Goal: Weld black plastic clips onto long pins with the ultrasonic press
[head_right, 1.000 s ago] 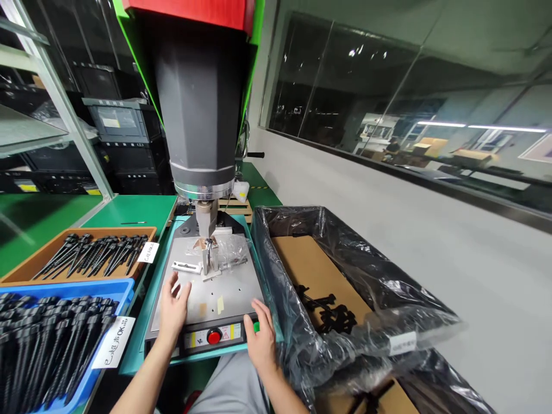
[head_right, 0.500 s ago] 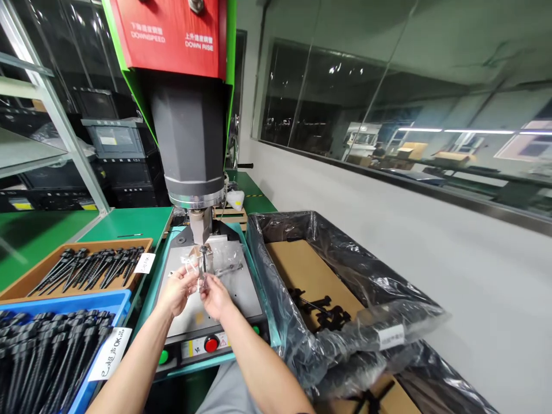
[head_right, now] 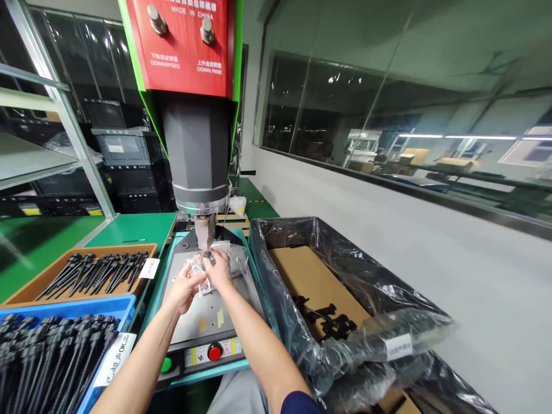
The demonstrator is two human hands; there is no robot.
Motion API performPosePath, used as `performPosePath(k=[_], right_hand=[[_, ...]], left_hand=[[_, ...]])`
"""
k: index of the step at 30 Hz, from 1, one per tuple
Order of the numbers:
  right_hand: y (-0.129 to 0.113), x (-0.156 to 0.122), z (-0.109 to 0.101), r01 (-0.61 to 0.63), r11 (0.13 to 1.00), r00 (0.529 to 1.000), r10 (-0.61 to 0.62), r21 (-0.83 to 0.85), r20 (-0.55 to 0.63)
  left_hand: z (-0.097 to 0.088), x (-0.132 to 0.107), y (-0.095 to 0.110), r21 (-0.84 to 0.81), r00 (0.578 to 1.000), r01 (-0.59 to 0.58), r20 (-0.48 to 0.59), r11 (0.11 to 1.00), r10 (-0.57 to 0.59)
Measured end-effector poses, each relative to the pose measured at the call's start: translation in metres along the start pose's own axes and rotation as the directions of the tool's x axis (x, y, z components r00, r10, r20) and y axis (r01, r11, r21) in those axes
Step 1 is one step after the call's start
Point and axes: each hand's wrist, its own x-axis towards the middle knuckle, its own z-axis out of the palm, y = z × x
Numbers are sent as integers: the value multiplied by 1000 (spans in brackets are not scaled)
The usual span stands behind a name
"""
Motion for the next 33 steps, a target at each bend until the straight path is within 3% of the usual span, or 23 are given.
performPosePath(k=[4, 10, 17, 19, 21, 23, 26, 30, 33], right_hand=[[-3, 7, 4, -54, 999, 998, 54, 6, 28], [-10, 10, 3, -32, 999, 999, 32, 0, -8], [-27, 2, -6, 13, 980, 999, -19, -197, -30], [-29, -4, -13, -9, 988, 1000, 9, -157, 4], [-29, -11, -21, -142, 990, 986, 141, -2, 85], [-25, -20, -29, -338, 928, 927, 300, 155, 223], [-12, -42, -40, -575, 782, 781, 436, 241, 447], [6, -81, -52, -784, 570, 540, 430, 246, 724], [7, -107, -59, -811, 538, 467, 356, 232, 810]], left_hand=[[-1, 5, 3, -56, 1000, 14, -15, 998, -15], [-3, 8, 13, -195, 996, 18, -79, 981, -34], [-9, 9, 11, -196, 996, 5, -85, 981, -22], [-10, 9, 9, -186, 996, 1, -91, 982, -19], [-12, 8, 7, -165, 995, 3, -94, 986, -19], [-14, 6, 4, -120, 996, 1, -90, 993, -12], [-17, 0, -2, -45, 996, -13, -86, 999, 9], [-20, -8, -9, 75, 993, -1, -117, 997, 10], [-23, -12, -12, 180, 989, 38, -146, 983, -12]])
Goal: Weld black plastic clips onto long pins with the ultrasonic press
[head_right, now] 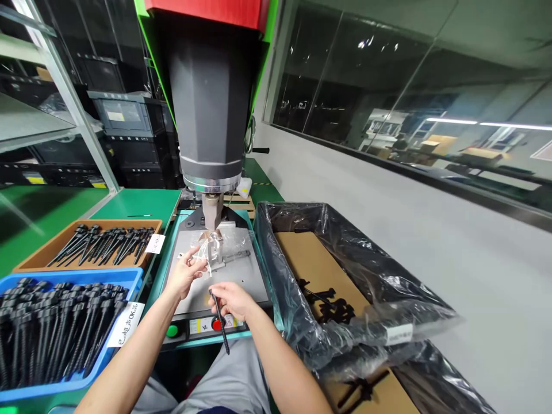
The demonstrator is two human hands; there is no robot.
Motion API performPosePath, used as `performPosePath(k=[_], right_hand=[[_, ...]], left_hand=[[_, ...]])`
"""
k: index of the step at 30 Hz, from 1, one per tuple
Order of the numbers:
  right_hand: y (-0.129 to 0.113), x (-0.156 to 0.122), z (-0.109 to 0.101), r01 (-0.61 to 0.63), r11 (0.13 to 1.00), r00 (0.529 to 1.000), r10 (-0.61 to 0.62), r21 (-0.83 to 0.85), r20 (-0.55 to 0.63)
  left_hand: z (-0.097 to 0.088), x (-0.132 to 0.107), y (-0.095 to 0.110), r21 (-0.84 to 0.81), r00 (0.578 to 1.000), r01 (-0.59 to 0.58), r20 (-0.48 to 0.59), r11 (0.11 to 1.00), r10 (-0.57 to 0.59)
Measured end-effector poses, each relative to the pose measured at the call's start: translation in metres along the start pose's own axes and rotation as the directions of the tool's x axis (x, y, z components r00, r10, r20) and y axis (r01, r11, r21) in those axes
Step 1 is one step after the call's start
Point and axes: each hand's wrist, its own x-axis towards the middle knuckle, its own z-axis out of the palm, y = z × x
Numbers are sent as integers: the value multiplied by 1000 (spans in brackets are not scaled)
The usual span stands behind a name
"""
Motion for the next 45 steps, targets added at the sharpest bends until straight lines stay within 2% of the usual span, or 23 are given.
performPosePath(k=[3, 6, 10, 12, 14, 17, 19, 22, 26, 28, 31, 34, 37, 39, 40, 41, 43, 44, 45], right_hand=[[3, -13, 7, 41, 999, 999, -40, -13, 36], [-5, -20, 12, 175, 985, 984, -175, 4, -35], [-16, -23, 20, 386, 921, 910, -388, -44, -149], [-19, -23, 26, 445, 893, 879, -450, -67, -160], [-21, -21, 34, 477, 878, 867, -477, -37, -146], [-23, -17, 47, 505, 858, 861, -493, 96, -123], [-24, -14, 54, 498, 849, 867, -484, 177, -116], [-23, -15, 58, 462, 865, 886, -458, 193, -67], [-15, -14, 54, 357, 933, 930, -360, 49, 80], [-7, -9, 57, 323, 946, 941, -321, -7, 109], [6, -5, 70, 318, 946, 938, -305, -65, 163], [13, -5, 82, 325, 942, 911, -288, -82, 294], [12, -7, 85, 324, 946, 896, -297, -28, 330], [10, -7, 83, 323, 946, 902, -300, -27, 310], [10, -7, 81, 317, 947, 910, -290, -46, 298], [10, -8, 79, 307, 949, 917, -275, -71, 289], [12, -9, 75, 279, 953, 929, -236, -122, 284], [13, -10, 73, 267, 953, 933, -220, -140, 284], [15, -11, 72, 260, 954, 936, -211, -149, 283]], left_hand=[[-8, -3, -5, 115, 999, 44, -7, 992, -43], [-20, -13, -11, 266, 997, 52, -77, 963, -33], [-33, -45, -15, 495, 955, -91, -204, 864, 217], [-31, -66, -14, 486, 952, -148, -166, 861, 258], [-26, -84, -12, 413, 980, -144, -67, 899, 188], [-18, -104, -9, 405, 991, -125, 84, 906, 99], [-17, -112, -7, 477, 988, -151, 104, 866, 115], [-22, -123, -2, 593, 989, -147, 71, 792, 131], [-34, -141, 4, 687, 995, -104, 66, 719, 80], [-41, -152, 5, 717, 997, -70, 44, 694, 56], [-50, -172, 8, 787, 999, -19, -12, 616, 46], [-63, -193, 22, 815, 995, 11, -66, 580, 74], [-96, -206, 54, 765, 973, 29, -168, 643, 156], [-134, -207, 81, 745, 920, 116, -329, 657, 212], [-156, -206, 93, 749, 868, 193, -431, 634, 245], [-180, -204, 105, 768, 806, 278, -514, 578, 295], [-227, -196, 123, 785, 691, 453, -609, 424, 389], [-249, -192, 129, 775, 653, 516, -631, 364, 418], [-268, -187, 133, 766, 635, 565, -641, 306, 431]])
